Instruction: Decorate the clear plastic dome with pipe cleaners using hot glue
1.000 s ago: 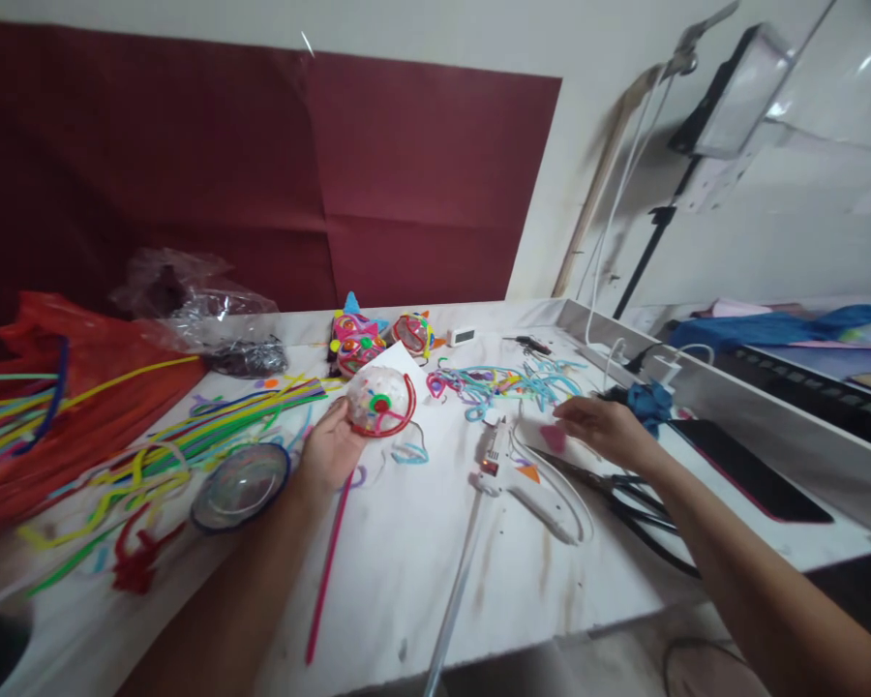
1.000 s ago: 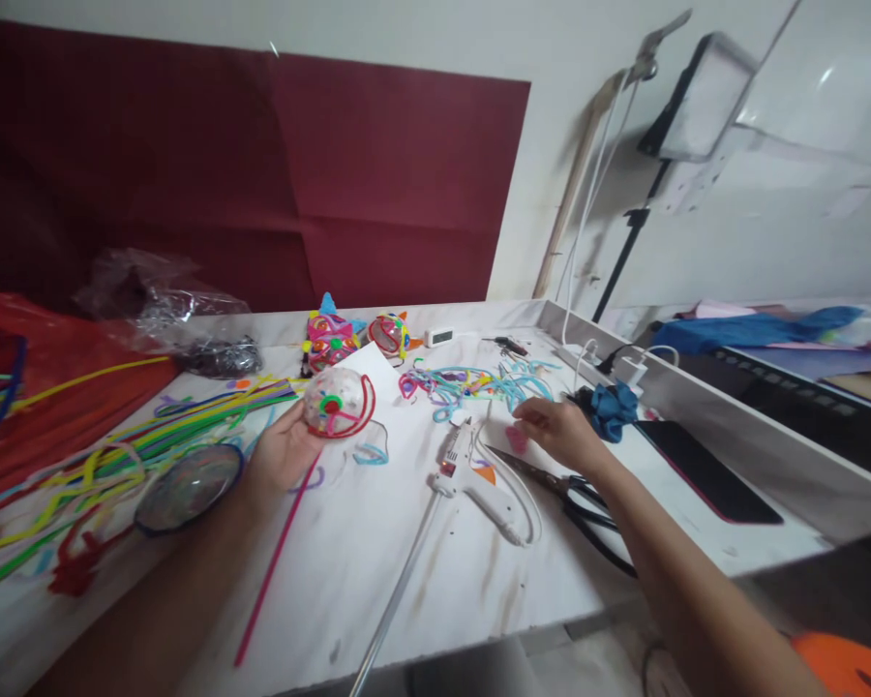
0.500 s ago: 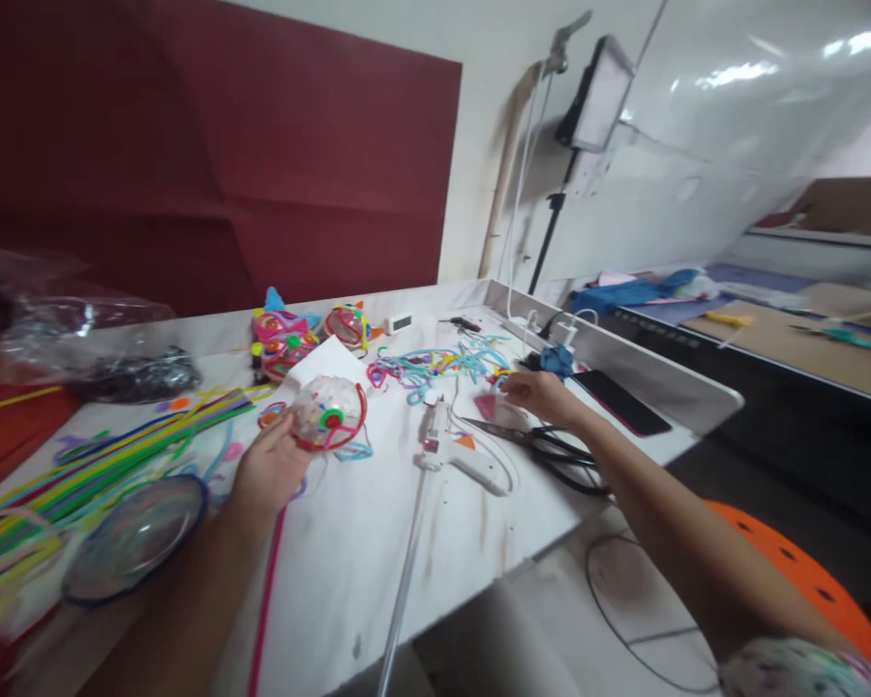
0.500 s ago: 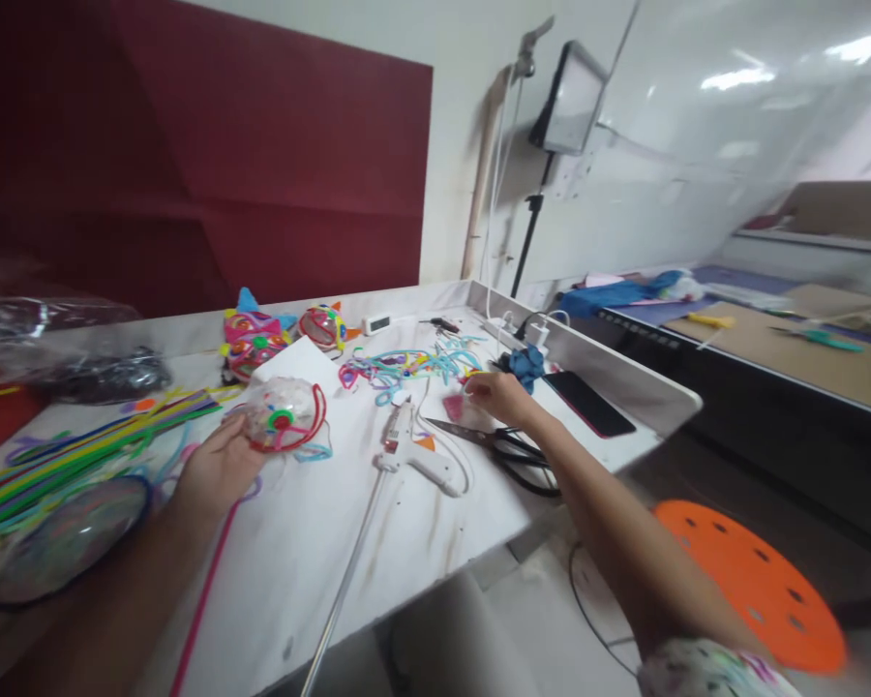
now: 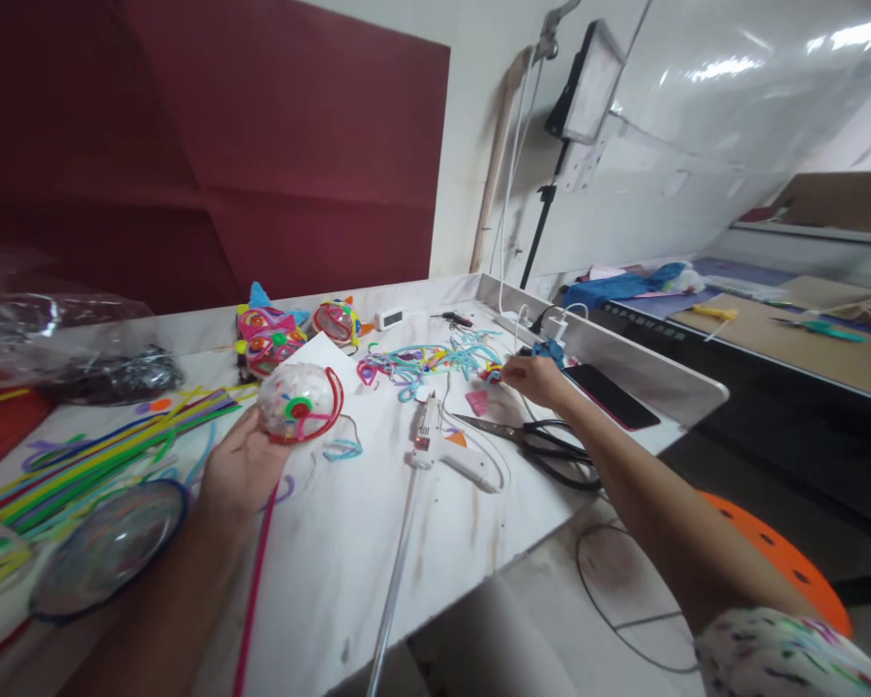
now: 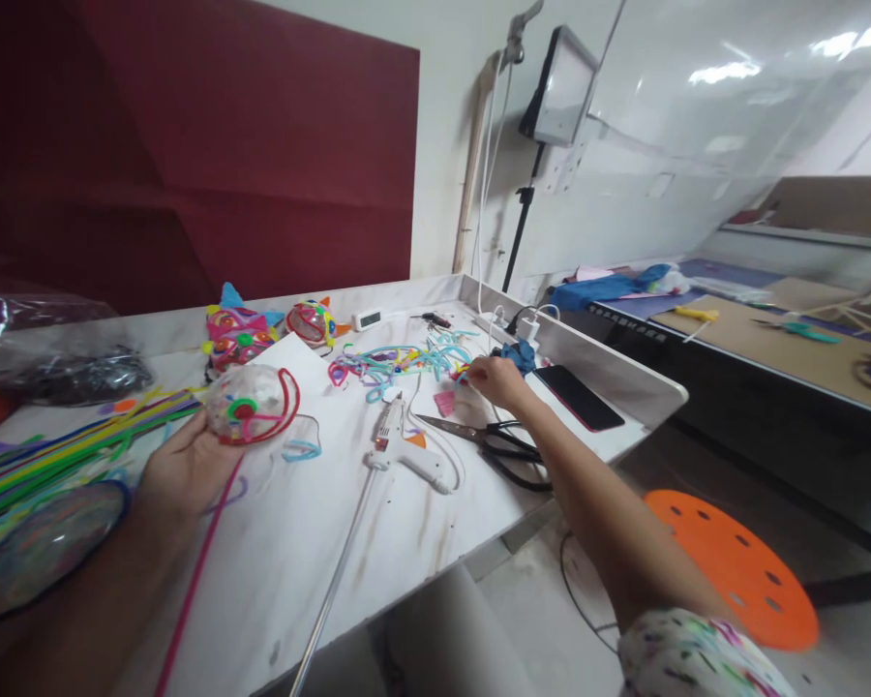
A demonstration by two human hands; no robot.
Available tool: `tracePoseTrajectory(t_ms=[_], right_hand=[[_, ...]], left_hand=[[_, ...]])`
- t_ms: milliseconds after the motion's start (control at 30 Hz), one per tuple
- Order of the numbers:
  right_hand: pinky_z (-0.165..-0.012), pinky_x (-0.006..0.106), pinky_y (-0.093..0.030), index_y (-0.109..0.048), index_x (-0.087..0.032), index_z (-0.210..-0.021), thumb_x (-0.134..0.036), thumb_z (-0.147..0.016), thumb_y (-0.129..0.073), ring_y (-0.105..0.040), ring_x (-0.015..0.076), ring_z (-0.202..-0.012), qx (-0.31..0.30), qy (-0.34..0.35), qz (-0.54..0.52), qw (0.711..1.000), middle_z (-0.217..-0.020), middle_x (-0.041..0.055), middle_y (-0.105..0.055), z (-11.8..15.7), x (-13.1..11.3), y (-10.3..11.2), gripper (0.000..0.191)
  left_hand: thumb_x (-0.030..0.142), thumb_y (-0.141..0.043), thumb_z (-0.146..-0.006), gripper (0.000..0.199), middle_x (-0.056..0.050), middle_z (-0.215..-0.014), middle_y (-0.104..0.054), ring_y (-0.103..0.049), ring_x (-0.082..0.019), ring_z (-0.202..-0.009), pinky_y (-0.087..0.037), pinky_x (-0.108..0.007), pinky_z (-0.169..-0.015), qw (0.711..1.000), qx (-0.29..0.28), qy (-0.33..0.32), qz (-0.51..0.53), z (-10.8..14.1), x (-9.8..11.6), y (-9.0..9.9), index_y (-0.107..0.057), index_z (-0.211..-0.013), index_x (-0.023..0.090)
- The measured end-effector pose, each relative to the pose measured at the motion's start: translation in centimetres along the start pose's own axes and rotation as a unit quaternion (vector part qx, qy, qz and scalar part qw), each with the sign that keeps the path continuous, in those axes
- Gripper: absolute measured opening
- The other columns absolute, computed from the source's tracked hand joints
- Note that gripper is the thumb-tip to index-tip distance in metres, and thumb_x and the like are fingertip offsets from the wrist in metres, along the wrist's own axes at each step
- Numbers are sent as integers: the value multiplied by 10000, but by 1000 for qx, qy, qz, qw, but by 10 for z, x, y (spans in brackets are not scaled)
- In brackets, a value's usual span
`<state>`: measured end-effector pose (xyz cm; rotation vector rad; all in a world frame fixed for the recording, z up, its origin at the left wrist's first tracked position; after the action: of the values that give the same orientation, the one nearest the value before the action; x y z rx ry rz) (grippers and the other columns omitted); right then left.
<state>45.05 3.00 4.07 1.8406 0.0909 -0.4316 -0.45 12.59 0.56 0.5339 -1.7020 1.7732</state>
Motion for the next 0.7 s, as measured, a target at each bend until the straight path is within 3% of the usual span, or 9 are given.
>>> tracePoseTrajectory(t_ms=[167, 300, 400, 467, 533, 633, 700], right_hand=[[-810, 252, -515, -844, -167, -915, -19, -928, -618, -798, 228, -926, 17, -38, 53, 998, -982, 124, -882, -11, 8, 16, 271], [-785, 239, -507, -847, -165, -886, 18, -883, -646, -795, 216, -880, -3, -32, 64, 997, -961, 125, -886, -16, 1, 15, 272], [-803, 253, -524, -851, -161, -890, 17, -884, -628, -808, 232, -905, -16, 4, 42, 999, -990, 139, -891, -13, -18, 6, 286], [-819, 275, -547, -850, -171, -892, -18, -904, -614, -814, 243, -898, -27, 41, 14, 999, -976, 129, -891, -8, -38, -3, 282], [-796, 295, -569, -854, -203, -928, -93, -908, -647, -808, 244, -832, -42, 106, -46, 992, -898, 84, -879, -1, -69, -15, 236], [-780, 301, -584, -856, -205, -1000, -131, -927, -624, -812, 242, -815, -100, 228, -146, 958, -897, 71, -872, 14, -133, -39, 254], [-753, 290, -572, -848, -201, -981, -125, -922, -631, -800, 233, -790, -140, 284, -149, 937, -881, 73, -860, 25, -176, -59, 238]], left_hand=[[113, -474, -1093, 766, 147, -1586, -667, -379, -125, -1657, -323, -435, -1396, 998, -31, -17, 48, 3, 14, -7, -432, -1723, 547], [129, -385, -1144, 717, 184, -1565, -686, -397, -99, -1650, -268, -470, -1413, 995, -65, -30, 66, 3, 25, -12, -440, -1701, 578], [175, -364, -1167, 621, 134, -1582, -709, -420, -144, -1672, -316, -537, -1417, 996, -45, -63, 42, 9, 39, -20, -516, -1679, 493], [182, -344, -1174, 560, 62, -1572, -742, -461, -195, -1671, -362, -606, -1400, 997, 2, -76, 28, 13, 47, -24, -609, -1619, 395], [175, -368, -1168, 513, 6, -1583, -741, -507, -265, -1653, -434, -671, -1351, 995, 10, -94, 28, 16, 55, -32, -673, -1548, 333], [127, -434, -1144, 442, -69, -1557, -760, -588, -287, -1595, -490, -621, -1318, 992, 23, -122, 32, 15, 65, -35, -712, -1470, 237], [124, -448, -1147, 388, -121, -1499, -789, -631, -289, -1553, -496, -579, -1311, 991, 24, -125, 36, 14, 66, -34, -726, -1416, 164]])
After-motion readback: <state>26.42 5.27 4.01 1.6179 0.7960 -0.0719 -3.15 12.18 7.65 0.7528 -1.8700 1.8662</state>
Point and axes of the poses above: each hand's wrist, its own z-axis away from the middle knuckle, its own y-axis out of the back of the hand, x = y × z, the point moved 8 cm from there along -z, towards the middle knuckle
